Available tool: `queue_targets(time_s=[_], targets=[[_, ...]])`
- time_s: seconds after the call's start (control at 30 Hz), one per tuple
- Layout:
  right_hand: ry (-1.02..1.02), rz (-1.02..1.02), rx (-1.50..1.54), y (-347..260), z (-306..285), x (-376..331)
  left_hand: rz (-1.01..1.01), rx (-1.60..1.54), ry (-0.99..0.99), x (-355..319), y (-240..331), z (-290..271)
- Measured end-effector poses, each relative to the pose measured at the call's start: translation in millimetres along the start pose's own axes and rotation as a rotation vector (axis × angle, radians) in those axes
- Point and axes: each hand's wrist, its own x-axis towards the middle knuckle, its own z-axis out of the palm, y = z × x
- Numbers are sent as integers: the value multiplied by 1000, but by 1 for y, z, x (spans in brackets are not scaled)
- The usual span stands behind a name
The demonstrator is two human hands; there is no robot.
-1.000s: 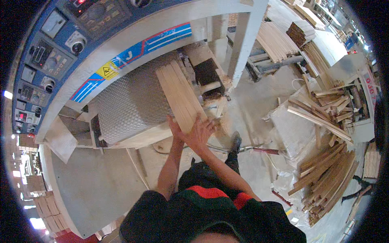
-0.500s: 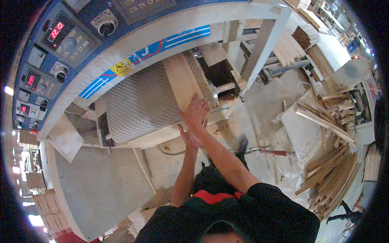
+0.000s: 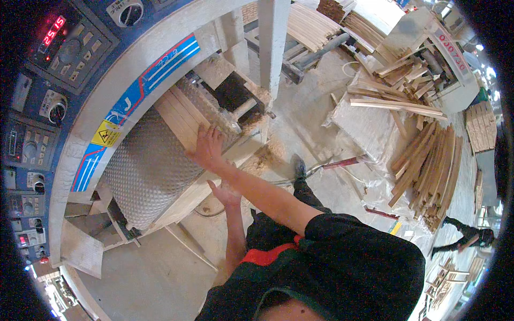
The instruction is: The person repeatedly picks up wooden planks and feeds them into a woodworking machine, then stacks the processed planks on a nearby pile. Later, the person picks up and examines printed documents while walking through the workshop.
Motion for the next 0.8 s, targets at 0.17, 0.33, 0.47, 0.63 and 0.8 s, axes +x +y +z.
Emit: queue_targets(time_s=[0.17, 0.33, 0.47, 0.63, 0.8], targets=[[-12, -29, -22, -4, 0, 11, -53, -15, 63, 5, 2, -8], [-26, -80, 30, -1, 7, 23, -78, -37, 7, 16, -3, -3], [29, -140, 104, 20, 5, 32, -68, -16, 65, 22, -14, 17], [58, -252, 234, 86, -41, 16, -29, 73, 262, 35, -17, 4], [200, -155, 293, 226, -97, 24, -130, 350, 460, 71, -46, -19]])
